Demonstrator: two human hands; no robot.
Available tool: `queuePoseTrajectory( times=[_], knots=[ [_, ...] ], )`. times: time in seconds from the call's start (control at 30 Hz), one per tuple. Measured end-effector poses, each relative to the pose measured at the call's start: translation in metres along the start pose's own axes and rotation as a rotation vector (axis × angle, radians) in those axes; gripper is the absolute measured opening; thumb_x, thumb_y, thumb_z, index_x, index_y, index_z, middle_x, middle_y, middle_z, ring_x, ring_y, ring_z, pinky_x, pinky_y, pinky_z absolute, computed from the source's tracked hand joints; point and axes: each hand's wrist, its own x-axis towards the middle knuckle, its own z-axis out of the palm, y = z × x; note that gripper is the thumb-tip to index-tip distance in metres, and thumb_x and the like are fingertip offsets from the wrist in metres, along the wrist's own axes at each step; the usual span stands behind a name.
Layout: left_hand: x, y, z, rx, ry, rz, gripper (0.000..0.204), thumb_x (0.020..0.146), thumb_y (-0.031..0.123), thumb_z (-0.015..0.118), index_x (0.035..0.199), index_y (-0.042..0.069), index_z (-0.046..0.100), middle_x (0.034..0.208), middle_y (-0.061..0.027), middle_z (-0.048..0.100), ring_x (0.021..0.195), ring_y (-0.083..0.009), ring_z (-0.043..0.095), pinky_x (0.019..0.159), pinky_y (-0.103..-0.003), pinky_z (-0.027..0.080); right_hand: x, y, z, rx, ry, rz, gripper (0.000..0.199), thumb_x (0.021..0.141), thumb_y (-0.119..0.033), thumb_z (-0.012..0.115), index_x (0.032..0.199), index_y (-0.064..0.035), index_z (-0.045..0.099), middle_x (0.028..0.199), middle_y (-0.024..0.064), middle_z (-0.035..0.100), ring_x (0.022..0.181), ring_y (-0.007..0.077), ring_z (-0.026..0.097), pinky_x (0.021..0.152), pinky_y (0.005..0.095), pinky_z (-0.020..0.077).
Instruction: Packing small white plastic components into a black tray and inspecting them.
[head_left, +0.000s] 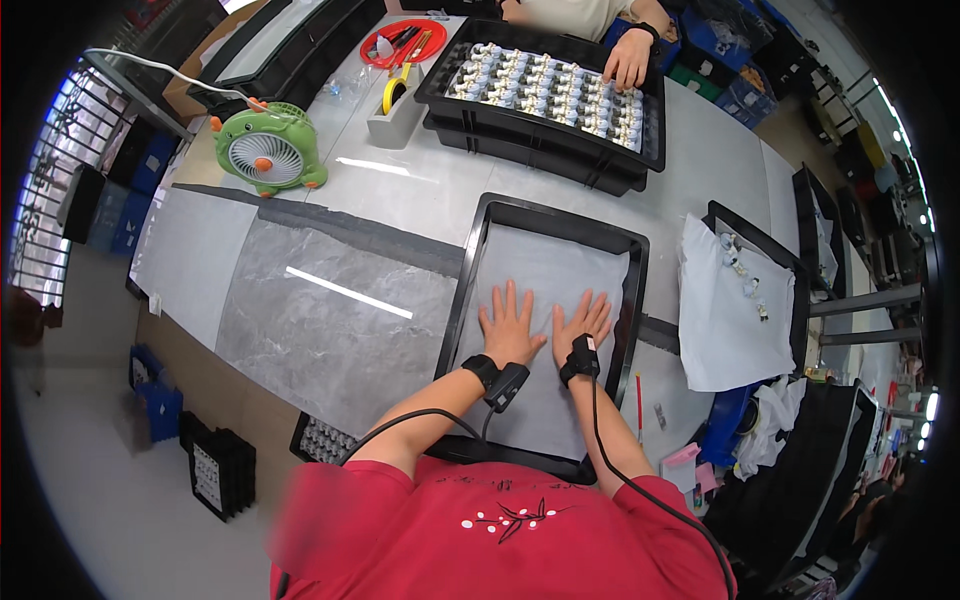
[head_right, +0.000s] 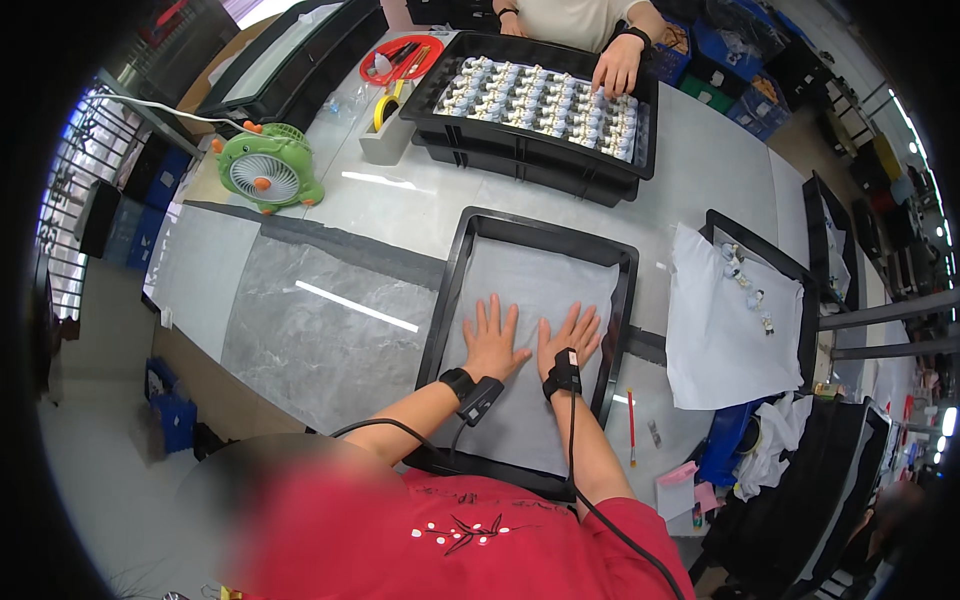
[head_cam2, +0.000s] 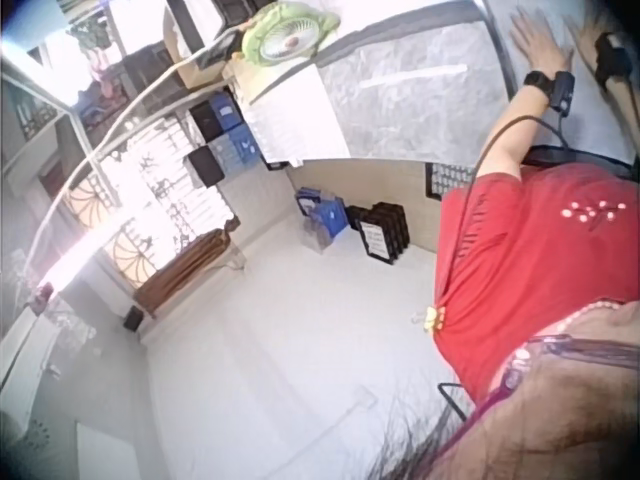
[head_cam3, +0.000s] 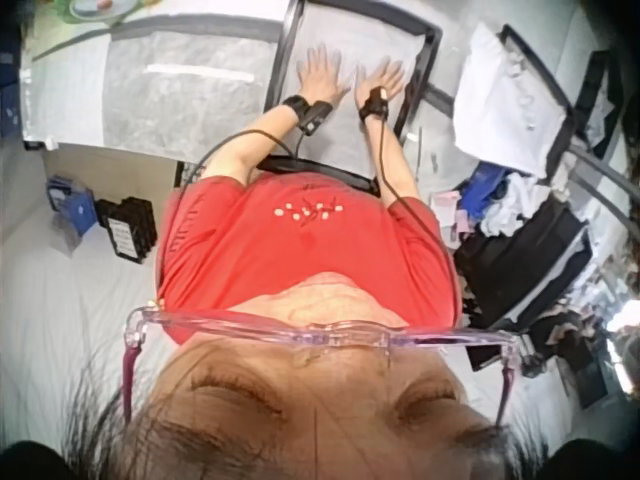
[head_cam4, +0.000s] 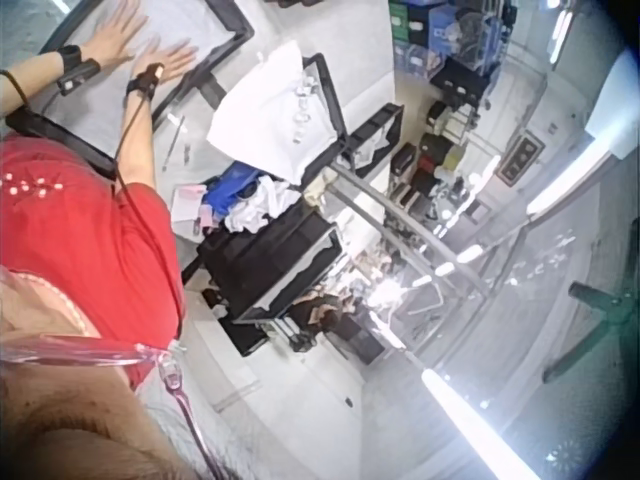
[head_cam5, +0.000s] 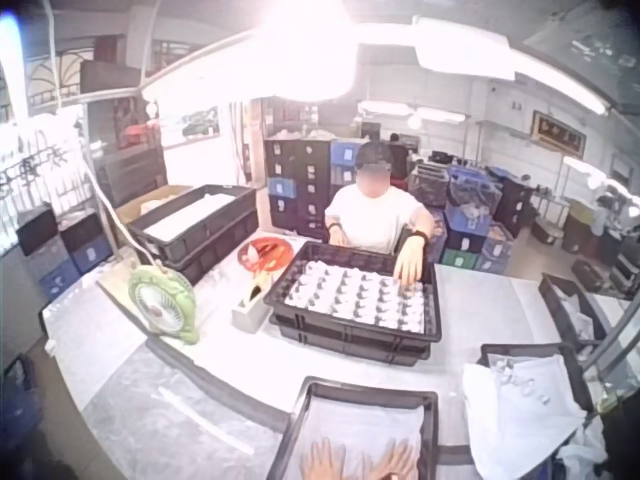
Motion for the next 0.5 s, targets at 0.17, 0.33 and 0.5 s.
queuePoseTrajectory(
  times=[0.17, 0.33, 0.5],
  knots=[
    [-0.034, -0.006, -0.02, 0.071, -0.411, -0.077, 0.086, 0.077, 0.047, 0.058, 0.141, 0.018, 0.009, 0.144, -0.0203, -0.011, 0.129, -0.0483, -0.007, 0.093, -0.067, 0.016, -0.004, 0.0, 0.0, -0.024, 0.018, -0.007, 0.071, 0.084, -0.043, 0.046, 0.136, -0.002, 0.022, 0.142, 0.0235, 0.015, 0.132, 0.0382, 0.012, 0.105, 0.0486, 0.011],
    [-0.053, -0.003, -0.023, 0.096, -0.424, -0.093, 0.086, 0.077, 0.048, 0.058, 0.141, 0.019, 0.008, 0.144, -0.0206, -0.011, 0.128, -0.0502, -0.009, 0.094, -0.066, 0.016, -0.011, -0.002, -0.008, -0.009, -0.005, 0.013, 0.07, 0.086, -0.045, 0.043, 0.137, -0.0041, 0.02, 0.142, 0.0222, 0.015, 0.132, 0.0369, 0.011, 0.106, 0.0481, 0.0087],
    [-0.059, 0.002, -0.022, 0.095, -0.357, -0.074, 0.087, 0.075, 0.044, 0.062, 0.141, 0.021, 0.01, 0.145, -0.0189, -0.005, 0.128, -0.0502, -0.004, 0.093, -0.066, 0.017, -0.01, 0.004, -0.012, -0.038, 0.031, 0.006, 0.071, 0.085, -0.047, 0.045, 0.137, -0.0043, 0.023, 0.142, 0.0221, 0.016, 0.132, 0.0358, 0.014, 0.106, 0.0474, 0.0116]
  ],
)
